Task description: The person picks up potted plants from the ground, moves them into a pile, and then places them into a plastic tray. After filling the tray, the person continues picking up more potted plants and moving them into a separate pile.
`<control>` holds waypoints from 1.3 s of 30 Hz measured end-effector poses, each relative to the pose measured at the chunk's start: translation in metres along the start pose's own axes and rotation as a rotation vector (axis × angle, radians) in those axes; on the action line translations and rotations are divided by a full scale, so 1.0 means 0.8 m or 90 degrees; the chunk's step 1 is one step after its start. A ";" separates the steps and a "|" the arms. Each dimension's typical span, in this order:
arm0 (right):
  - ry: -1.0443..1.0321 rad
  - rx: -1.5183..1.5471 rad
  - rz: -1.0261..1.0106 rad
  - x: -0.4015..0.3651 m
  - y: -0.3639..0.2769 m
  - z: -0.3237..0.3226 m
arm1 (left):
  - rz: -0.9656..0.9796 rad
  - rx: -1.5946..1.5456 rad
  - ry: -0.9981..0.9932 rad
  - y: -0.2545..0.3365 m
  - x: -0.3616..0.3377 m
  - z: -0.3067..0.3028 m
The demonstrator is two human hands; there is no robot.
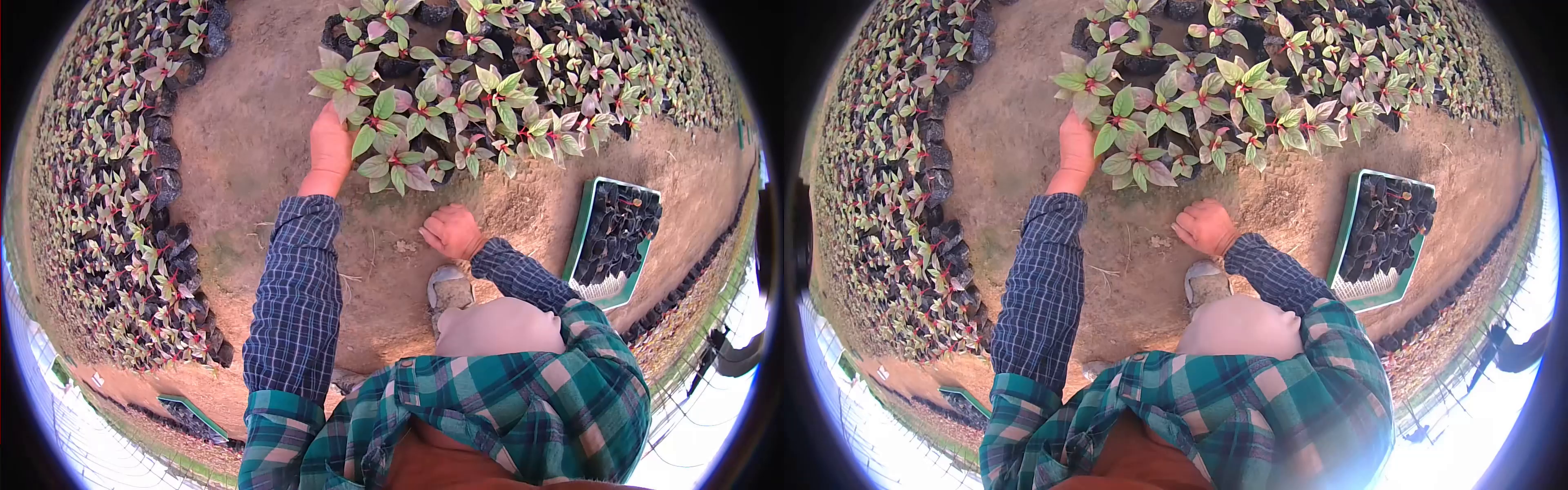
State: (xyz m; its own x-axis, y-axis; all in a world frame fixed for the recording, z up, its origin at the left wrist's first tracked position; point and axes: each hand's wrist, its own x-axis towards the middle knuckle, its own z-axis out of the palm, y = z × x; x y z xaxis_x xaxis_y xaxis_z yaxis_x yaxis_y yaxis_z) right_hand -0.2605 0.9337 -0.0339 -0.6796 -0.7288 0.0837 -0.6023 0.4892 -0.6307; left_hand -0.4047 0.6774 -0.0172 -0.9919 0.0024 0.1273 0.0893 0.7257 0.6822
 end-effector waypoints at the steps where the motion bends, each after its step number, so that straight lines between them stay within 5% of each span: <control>1: 0.034 0.026 0.079 0.006 -0.011 -0.002 | -0.066 0.033 0.004 -0.008 -0.012 -0.009; 4: 0.087 0.081 0.151 0.023 -0.036 -0.024 | -0.093 -0.099 0.082 -0.065 -0.051 -0.061; 9: 0.113 0.055 0.241 0.059 -0.045 -0.045 | -0.257 0.014 0.051 -0.120 -0.139 -0.220; 12: 0.002 -0.067 0.311 0.074 -0.033 -0.038 | -0.361 -0.031 0.106 -0.129 -0.183 -0.305; 15: -0.006 -0.097 0.283 0.081 -0.014 -0.023 | -0.501 0.021 0.166 -0.101 -0.177 -0.380; 19: -0.023 -0.152 0.195 0.085 0.009 -0.016 | -0.505 -0.053 0.399 -0.054 -0.154 -0.466; 24: 0.086 -0.070 0.209 0.104 0.011 -0.020 | -0.505 -0.051 0.525 -0.009 -0.202 -0.561; 29: 0.029 0.008 0.279 0.107 0.032 -0.006 | -0.570 -0.164 0.624 -0.013 -0.326 -0.544; 35: 0.100 -0.194 -0.027 0.131 0.019 -0.044 | -0.775 -0.307 0.609 -0.047 -0.504 -0.399; 36: 0.048 -0.128 0.079 0.138 0.010 -0.055 | -0.780 -0.330 0.624 -0.054 -0.521 -0.380; 39: -0.095 -0.019 0.120 0.185 -0.050 -0.098 | -0.882 -0.354 0.608 -0.056 -0.592 -0.307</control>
State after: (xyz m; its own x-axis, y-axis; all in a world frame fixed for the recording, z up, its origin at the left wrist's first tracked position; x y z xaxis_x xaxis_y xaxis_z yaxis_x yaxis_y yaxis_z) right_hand -0.3695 0.8436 0.0642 -0.7135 -0.6845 -0.1494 -0.4840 0.6357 -0.6013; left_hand 0.0837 0.4747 0.0687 0.0163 -0.8644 -0.5025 -0.4714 -0.4499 0.7586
